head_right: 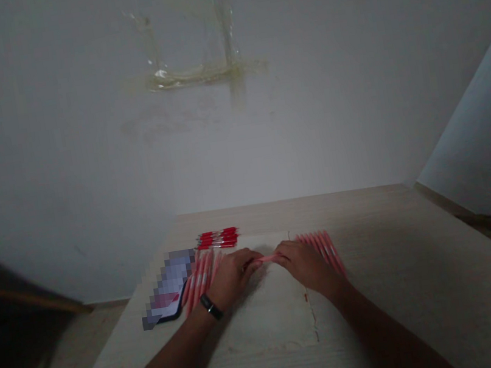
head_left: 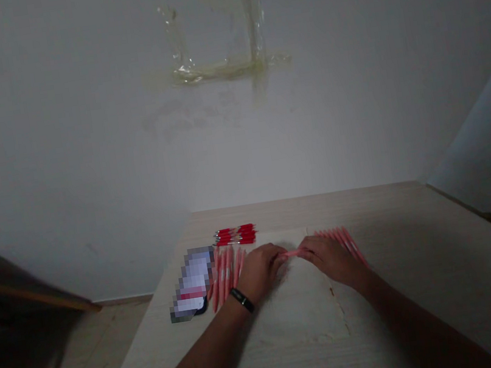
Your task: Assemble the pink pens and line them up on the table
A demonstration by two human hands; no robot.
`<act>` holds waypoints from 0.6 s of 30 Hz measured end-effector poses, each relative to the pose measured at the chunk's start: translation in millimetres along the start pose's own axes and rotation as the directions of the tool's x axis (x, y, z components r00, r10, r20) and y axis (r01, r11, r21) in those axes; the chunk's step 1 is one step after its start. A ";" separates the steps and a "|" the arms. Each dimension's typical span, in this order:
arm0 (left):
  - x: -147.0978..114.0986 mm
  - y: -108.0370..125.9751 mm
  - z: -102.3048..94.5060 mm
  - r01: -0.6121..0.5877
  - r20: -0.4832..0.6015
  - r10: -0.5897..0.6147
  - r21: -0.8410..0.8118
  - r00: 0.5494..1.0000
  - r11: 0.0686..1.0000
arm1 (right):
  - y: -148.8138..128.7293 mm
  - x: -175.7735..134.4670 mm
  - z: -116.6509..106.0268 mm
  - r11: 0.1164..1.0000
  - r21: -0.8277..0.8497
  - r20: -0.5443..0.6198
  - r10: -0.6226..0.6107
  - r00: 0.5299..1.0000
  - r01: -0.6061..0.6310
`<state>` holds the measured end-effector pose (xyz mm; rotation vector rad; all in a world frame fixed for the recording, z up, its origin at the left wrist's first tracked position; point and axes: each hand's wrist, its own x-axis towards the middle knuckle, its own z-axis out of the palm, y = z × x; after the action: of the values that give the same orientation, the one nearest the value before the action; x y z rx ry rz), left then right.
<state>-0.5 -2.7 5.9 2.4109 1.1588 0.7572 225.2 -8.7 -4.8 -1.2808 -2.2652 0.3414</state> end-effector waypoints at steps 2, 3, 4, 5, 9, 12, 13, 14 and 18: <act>0.1 -0.5 0.0 -0.006 0.003 0.006 -0.011 1.000 1.000 | 0.5 0.2 0.6 1.000 0.002 0.000 -0.004 1.000 0.004; 0.2 -0.6 -0.1 -0.010 0.006 0.010 -0.018 1.000 1.000 | 0.6 0.3 0.8 1.000 0.002 -0.001 -0.007 1.000 0.007; 0.2 -0.6 -0.3 -0.012 0.010 0.012 -0.022 1.000 1.000 | 0.8 0.3 0.9 1.000 0.000 -0.002 -0.007 1.000 0.007; 0.3 -0.6 -0.6 -0.013 0.014 0.014 -0.024 1.000 1.000 | 1.1 0.3 1.1 1.000 -0.002 -0.002 -0.005 1.000 0.005; 0.2 0.2 -1.3 -0.008 0.013 0.008 -0.020 1.000 1.000 | 1.6 0.1 0.9 1.000 0.002 0.009 0.004 1.000 -0.004; -0.1 0.8 -2.0 -0.007 0.006 0.008 -0.014 1.000 1.000 | 1.0 -0.2 -0.2 1.000 0.017 0.004 -0.013 1.000 0.013; -0.2 1.0 -2.4 -0.011 0.006 0.011 -0.014 1.000 1.000 | 0.6 -0.3 -0.8 1.000 0.020 -0.003 -0.019 1.000 0.019; -0.3 1.2 -2.8 -0.015 0.008 0.015 -0.014 1.000 1.000 | 0.2 -0.4 -1.3 0.999 0.022 -0.009 -0.024 1.000 0.024; -0.3 1.8 -5.0 -0.017 0.019 0.017 -0.015 1.000 1.000 | -0.8 -0.6 -3.2 0.998 0.042 -0.035 -0.039 0.999 0.040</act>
<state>-2.5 -3.6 10.7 2.4135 1.1234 0.7436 226.6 -9.7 -1.9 -1.2102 -2.2393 0.3486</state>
